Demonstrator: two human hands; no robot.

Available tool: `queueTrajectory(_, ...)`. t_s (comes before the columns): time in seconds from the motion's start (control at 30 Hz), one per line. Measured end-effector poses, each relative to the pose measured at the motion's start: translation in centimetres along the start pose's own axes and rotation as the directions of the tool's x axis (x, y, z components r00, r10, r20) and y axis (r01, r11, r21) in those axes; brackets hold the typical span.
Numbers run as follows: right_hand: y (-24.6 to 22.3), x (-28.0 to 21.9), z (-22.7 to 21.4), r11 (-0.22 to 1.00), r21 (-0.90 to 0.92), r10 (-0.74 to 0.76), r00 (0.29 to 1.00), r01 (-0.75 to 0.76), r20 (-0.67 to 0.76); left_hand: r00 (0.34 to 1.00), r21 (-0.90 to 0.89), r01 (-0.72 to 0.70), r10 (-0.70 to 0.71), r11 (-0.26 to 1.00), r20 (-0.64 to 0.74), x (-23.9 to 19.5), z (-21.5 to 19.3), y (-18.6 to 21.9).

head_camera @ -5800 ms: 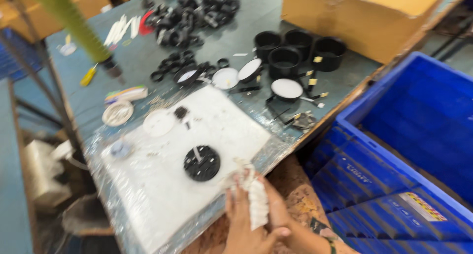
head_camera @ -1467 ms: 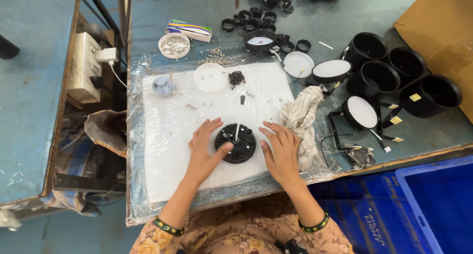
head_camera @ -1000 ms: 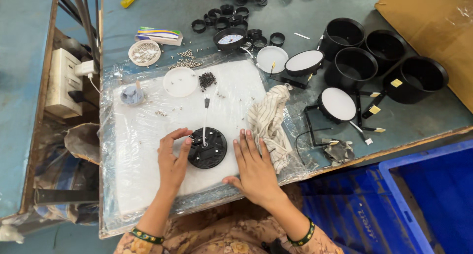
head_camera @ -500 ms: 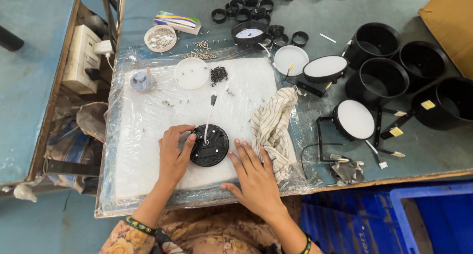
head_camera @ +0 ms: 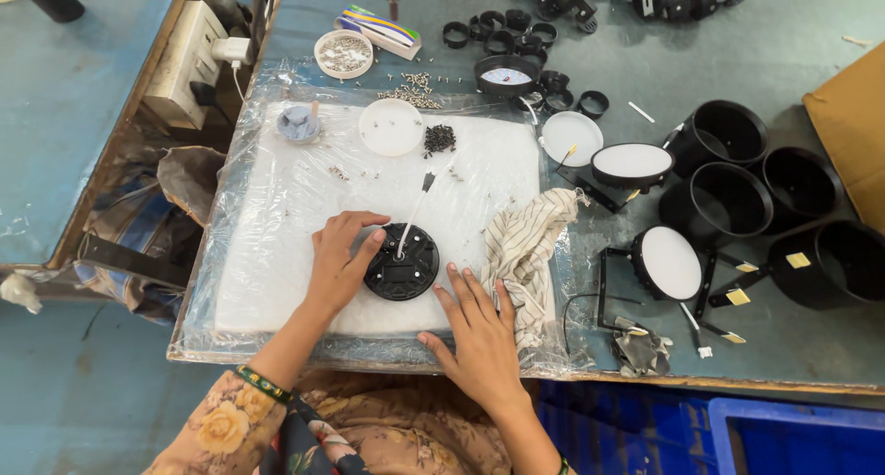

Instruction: The person assembles small LED light fixtures by hand. They insert wires into black circular housings, apply adhesive with a green caulking gun, wipe excess adhesive with a cloth, and attach white diffuser covers. The person handles multiple units one at a time on a workbench.

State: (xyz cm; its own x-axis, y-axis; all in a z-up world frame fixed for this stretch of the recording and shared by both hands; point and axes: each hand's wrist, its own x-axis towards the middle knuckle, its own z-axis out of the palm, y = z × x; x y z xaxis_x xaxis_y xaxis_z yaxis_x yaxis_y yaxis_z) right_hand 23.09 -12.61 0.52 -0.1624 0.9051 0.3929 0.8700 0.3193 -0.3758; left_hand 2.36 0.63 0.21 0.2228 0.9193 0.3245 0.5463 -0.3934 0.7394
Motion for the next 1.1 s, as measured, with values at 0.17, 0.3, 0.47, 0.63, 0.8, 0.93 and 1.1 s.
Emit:
queueTrajectory(0.17,-0.1,-0.1,0.2,1.0,-0.019,0.004,1.0,-0.004,-0.007,0.992,-0.019,-0.04,0.042,0.999,0.119,1.8,0.6,-0.1)
queueTrajectory(0.3,-0.4,0.0,0.2,0.999,-0.044,0.01,1.0,-0.009,0.012,0.984,0.017,-0.072,0.068,0.997,0.165,2.9,0.9,-1.0)
queueTrajectory(0.47,-0.8,0.4,0.2,0.997,-0.073,0.034,0.999,-0.033,0.018,0.991,-0.365,0.026,0.024,0.931,0.133,2.9,1.2,-1.9)
queueTrajectory(0.63,-1.6,0.8,0.1,0.997,-0.067,0.045,0.999,-0.046,-0.017,0.991,-0.201,-0.126,0.133,0.972,0.022,1.8,1.1,-1.7)
queueTrajectory(0.8,-2.3,2.3,-0.1,0.99,0.104,0.108,0.988,-0.097,-0.113,0.997,-0.169,-0.072,0.078,0.983,0.029,1.9,0.9,-1.0)
queueTrajectory(0.93,-1.9,5.9,0.8,0.99,0.095,0.119,0.981,-0.105,-0.155,0.998,-0.21,-0.062,0.06,0.976,-0.014,1.9,0.8,-0.6)
queueTrajectory(1.1,-1.0,10.2,2.3,0.989,0.131,0.084,0.992,-0.071,-0.098,0.997,-0.21,-0.052,0.063,0.976,0.048,2.0,0.7,-1.1)
